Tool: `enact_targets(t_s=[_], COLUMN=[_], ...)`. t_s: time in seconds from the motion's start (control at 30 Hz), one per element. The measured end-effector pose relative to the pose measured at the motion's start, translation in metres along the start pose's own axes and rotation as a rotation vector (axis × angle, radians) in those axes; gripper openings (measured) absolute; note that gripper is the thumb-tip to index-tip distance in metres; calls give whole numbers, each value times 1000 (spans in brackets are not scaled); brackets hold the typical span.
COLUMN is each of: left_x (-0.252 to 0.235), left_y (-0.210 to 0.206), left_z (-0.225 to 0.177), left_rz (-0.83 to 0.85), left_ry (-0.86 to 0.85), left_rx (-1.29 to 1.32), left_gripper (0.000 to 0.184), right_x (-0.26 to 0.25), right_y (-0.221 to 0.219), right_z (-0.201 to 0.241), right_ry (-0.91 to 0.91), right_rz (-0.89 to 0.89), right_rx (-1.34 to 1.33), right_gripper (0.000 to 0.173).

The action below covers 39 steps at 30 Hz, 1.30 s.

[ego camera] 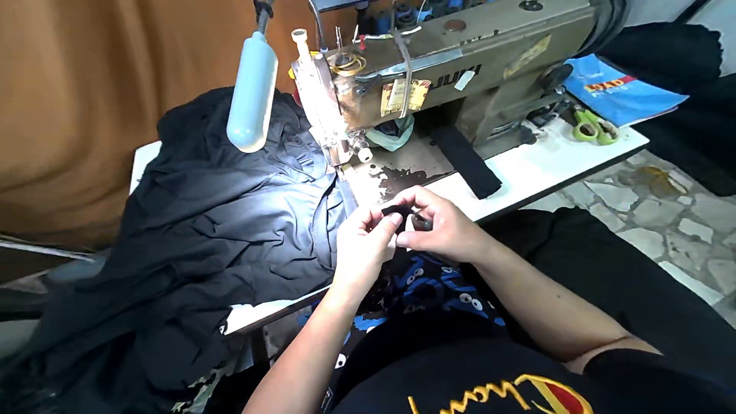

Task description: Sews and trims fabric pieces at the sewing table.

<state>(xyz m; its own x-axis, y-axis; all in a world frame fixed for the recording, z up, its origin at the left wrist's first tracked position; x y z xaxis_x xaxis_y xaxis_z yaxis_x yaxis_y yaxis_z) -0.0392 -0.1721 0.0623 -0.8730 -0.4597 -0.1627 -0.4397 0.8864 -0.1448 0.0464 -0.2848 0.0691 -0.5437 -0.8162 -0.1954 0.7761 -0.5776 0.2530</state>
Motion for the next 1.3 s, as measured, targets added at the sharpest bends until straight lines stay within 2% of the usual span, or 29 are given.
enact_targets(t_s=[0.03,0.1,0.13,0.2,0.27,0.5,0.7,0.8,1.13,1.3], left_x=[-1,-3,-5,-9,-10,-7,-3,0,0,6], left_y=[0,2,4,8,10,13,14,10,3,-1], left_z=[-3,-10,-11,-10,-8,-3,-13,-17,-17,-18], left_rz=[14,12,8,7,21,31,-149,-169,-153,-90], left_ry=[1,10,22,48,70,-1,-343,-461,-486,-411], left_rx=[-27,-91,-115,-132,-116,-124,-392,-486,-483,-423], left_gripper=[7,9,10,14,15,11,4,9,11,23], right_x=[-1,-3,-4,-6,-7,-5,-6,-6,-1,-2], right_y=[-1,3,5,5,1,-5,-5,-6,-9,-7], right_z=[-1,-3,-5,-7,-8,-6,-2,-2,-2,-2], right_ry=[13,2,-33,-111,-118,-24,10,20,46,79], right_rz=[-18,-103,-131,-154,-145,-223,-361,-401,-450,-456], right_rx=[14,-9,-53,-198,-283,-219,-4,50,146,58], right_gripper=[33,11,7,15,14,11,7,5,7,5])
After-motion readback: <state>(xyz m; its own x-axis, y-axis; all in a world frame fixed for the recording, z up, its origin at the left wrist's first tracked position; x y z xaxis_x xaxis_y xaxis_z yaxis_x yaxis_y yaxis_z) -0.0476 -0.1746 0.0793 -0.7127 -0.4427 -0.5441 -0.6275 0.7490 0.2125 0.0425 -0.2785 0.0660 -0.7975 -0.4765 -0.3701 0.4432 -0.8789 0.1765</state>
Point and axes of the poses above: each hand's wrist, its own x-axis away from the middle knuckle, its own y-axis out of the back of the hand, z = x × y, the point moved 7 cm from there along -x, towards the middle knuckle, and after that the axes turned 6 degrees about x, right-handed, at the moved point
